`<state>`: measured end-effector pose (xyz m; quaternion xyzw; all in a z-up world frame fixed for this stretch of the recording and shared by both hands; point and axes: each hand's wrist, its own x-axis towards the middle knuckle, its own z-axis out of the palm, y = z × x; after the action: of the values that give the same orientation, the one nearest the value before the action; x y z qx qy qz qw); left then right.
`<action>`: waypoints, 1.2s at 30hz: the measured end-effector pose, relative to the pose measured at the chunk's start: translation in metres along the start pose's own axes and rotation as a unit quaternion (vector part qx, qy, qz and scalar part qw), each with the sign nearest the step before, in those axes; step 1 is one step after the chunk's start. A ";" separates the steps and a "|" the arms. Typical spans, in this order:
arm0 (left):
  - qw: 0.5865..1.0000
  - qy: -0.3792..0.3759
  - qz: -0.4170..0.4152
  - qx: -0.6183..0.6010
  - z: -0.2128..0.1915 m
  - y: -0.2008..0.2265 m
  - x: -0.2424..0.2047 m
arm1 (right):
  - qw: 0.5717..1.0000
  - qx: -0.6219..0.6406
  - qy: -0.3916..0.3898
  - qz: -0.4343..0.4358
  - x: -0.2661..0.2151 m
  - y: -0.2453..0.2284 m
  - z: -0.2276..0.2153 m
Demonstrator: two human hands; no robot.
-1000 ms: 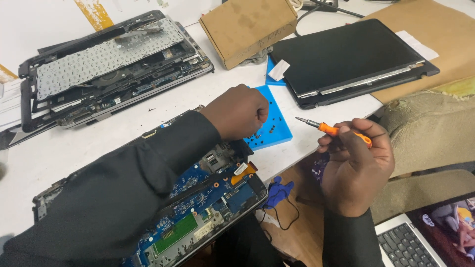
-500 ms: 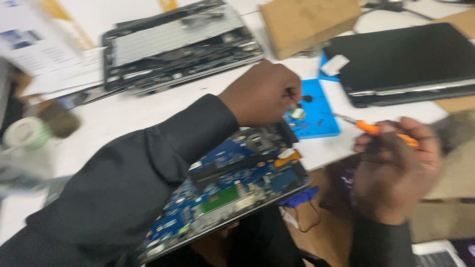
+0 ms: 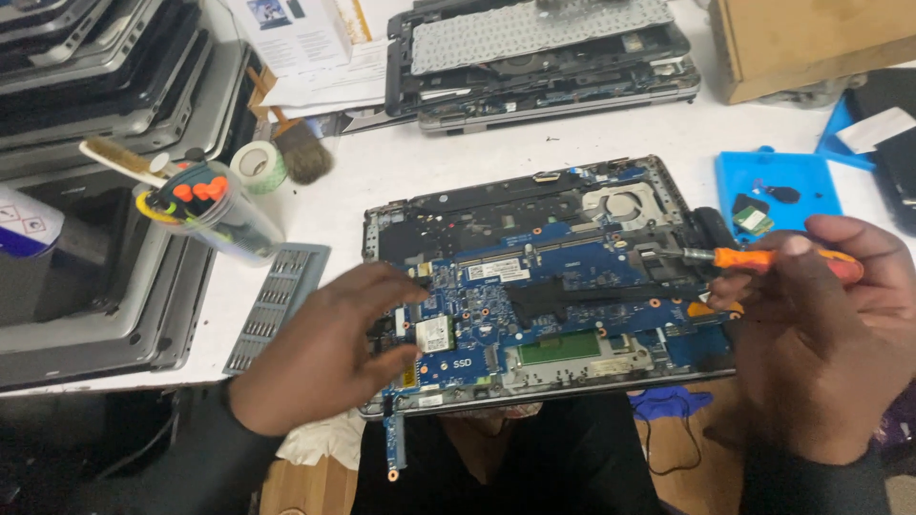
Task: The person removes a laptop motherboard from its chassis, flips it over to show both sides, and then places it back into the chassis. They use a screwdriver to tighten screws on the motherboard.
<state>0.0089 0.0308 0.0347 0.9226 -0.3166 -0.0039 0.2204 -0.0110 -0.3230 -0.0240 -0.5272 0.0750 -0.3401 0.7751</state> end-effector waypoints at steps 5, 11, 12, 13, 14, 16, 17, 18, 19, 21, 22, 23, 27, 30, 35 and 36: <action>0.999 0.004 0.003 -0.032 0.029 -0.010 -0.019 | 0.998 -0.004 -0.051 0.039 -0.034 0.010 0.034; 0.988 0.128 0.058 -0.061 0.048 -0.007 -0.016 | 0.978 -0.148 -0.117 0.092 -0.064 0.016 0.067; 0.983 0.148 0.078 -0.073 0.050 -0.007 -0.017 | 0.980 -0.137 -0.118 0.081 -0.065 0.018 0.067; 0.977 0.169 0.097 -0.084 0.053 -0.008 -0.017 | 0.982 -0.126 -0.120 0.071 -0.067 0.020 0.066; 0.977 0.170 0.090 -0.087 0.058 -0.011 -0.019 | 0.981 -0.130 -0.125 0.075 -0.069 0.020 0.068; 0.974 0.183 0.097 -0.095 0.068 -0.017 -0.020 | 0.984 -0.132 -0.104 0.064 -0.072 0.020 0.071; 0.973 0.185 0.092 -0.098 0.069 -0.018 -0.020 | 0.983 -0.136 -0.109 0.066 -0.074 0.021 0.072; 0.971 0.194 0.089 -0.103 0.071 -0.019 -0.020 | 0.980 -0.160 -0.100 0.057 -0.075 0.022 0.073; 0.969 0.203 0.086 -0.108 0.072 -0.020 -0.021 | 0.978 -0.184 -0.091 0.047 -0.077 0.023 0.074; 0.969 0.200 0.082 -0.120 0.078 -0.024 -0.021 | 0.977 -0.177 -0.102 0.058 -0.078 0.024 0.069; 0.969 0.194 0.084 -0.129 0.080 -0.027 -0.020 | 0.978 -0.165 -0.106 0.066 -0.079 0.025 0.067; 0.969 0.195 0.080 -0.131 0.080 -0.027 -0.020 | 0.977 -0.167 -0.110 0.068 -0.078 0.026 0.067; 0.970 0.185 0.084 -0.135 0.082 -0.029 -0.020 | 0.967 -0.217 -0.111 0.074 -0.076 0.023 0.065; 0.973 0.175 0.082 -0.128 0.079 -0.025 -0.022 | 0.972 -0.205 -0.103 0.048 -0.072 0.031 0.056; 0.971 0.180 0.076 -0.135 0.078 -0.010 -0.031 | 0.989 0.071 -0.102 0.080 -0.059 0.035 0.043; 0.972 0.179 0.063 -0.137 0.077 -0.006 -0.031 | 0.981 0.102 -0.132 0.099 -0.060 0.032 0.047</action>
<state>-0.0243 0.0218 -0.0416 0.8476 -0.3263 0.1316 0.3973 -0.0198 -0.2432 -0.0462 -0.4755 -0.0111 -0.1946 0.8578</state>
